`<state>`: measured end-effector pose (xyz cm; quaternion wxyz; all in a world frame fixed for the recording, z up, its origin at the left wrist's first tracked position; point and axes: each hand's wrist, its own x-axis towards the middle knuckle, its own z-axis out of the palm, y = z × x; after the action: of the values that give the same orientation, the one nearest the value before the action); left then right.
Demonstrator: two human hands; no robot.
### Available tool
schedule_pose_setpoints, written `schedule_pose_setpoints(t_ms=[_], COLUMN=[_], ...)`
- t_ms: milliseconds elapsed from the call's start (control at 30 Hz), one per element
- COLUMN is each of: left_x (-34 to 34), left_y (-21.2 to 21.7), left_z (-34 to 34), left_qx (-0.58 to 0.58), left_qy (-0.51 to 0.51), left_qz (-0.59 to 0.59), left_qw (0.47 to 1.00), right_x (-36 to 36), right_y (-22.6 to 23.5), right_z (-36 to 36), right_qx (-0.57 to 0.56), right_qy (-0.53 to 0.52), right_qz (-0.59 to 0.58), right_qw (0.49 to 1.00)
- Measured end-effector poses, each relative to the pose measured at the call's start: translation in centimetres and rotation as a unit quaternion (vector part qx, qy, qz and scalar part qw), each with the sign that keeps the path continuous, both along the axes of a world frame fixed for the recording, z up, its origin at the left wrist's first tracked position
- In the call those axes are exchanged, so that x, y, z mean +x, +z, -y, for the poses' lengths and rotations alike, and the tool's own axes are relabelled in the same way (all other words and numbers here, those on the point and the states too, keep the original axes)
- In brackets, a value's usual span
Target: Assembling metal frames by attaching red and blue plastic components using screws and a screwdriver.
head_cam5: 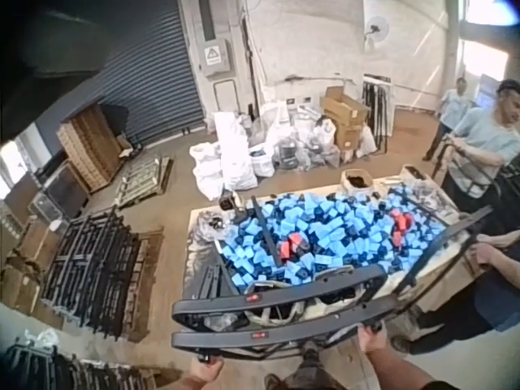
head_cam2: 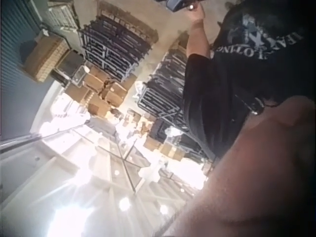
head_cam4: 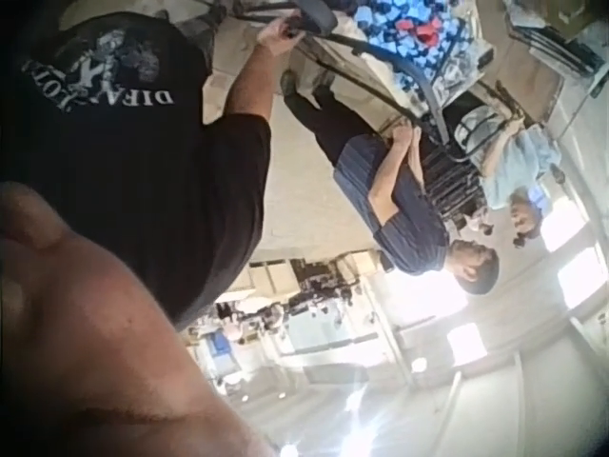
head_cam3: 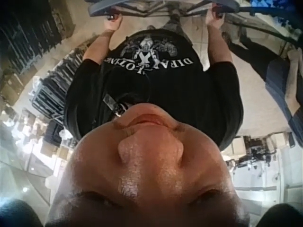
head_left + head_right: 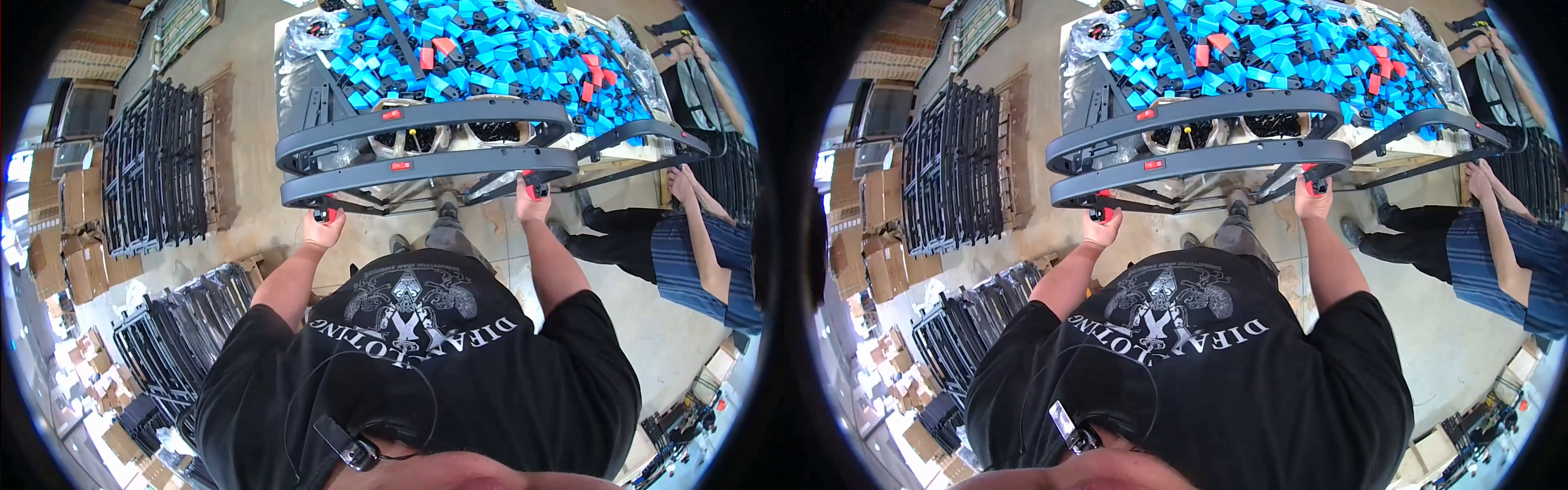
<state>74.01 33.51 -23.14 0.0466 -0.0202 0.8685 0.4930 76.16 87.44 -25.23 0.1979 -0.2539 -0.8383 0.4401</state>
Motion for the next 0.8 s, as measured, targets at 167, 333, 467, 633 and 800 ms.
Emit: schedule_pose_setpoints(t_ms=[167, 333, 467, 633, 800], left_x=[0.6, 0.1, -0.1, 0.7, 0.9], left_y=[1.6, 1.0, -1.5, -1.7, 0.2], left_z=[0.4, 1.1, 1.7, 2.5, 0.8], left_qx=[-0.065, -0.106, -0.162, -0.118, -0.102], left_qy=[-0.023, -0.109, -0.119, -0.087, -0.056], left_qz=[0.067, 0.032, 0.036, -0.014, -0.014], left_qw=[0.995, 0.988, 0.979, 0.989, 0.993], right_x=[0.0, 0.5, 1.1, 0.5, 2.1], right_y=[1.4, 3.4, 1.6, 0.6, 1.9], right_z=[0.2, -2.1, -2.7, -1.1, -0.5], right_qx=[-0.002, -0.148, -0.046, -0.082, -0.071], right_qy=[0.038, 0.195, 0.193, 0.123, 0.093], right_qz=[0.018, 0.174, 0.126, 0.187, 0.146], right_qw=[0.999, 0.954, 0.972, 0.971, 0.982])
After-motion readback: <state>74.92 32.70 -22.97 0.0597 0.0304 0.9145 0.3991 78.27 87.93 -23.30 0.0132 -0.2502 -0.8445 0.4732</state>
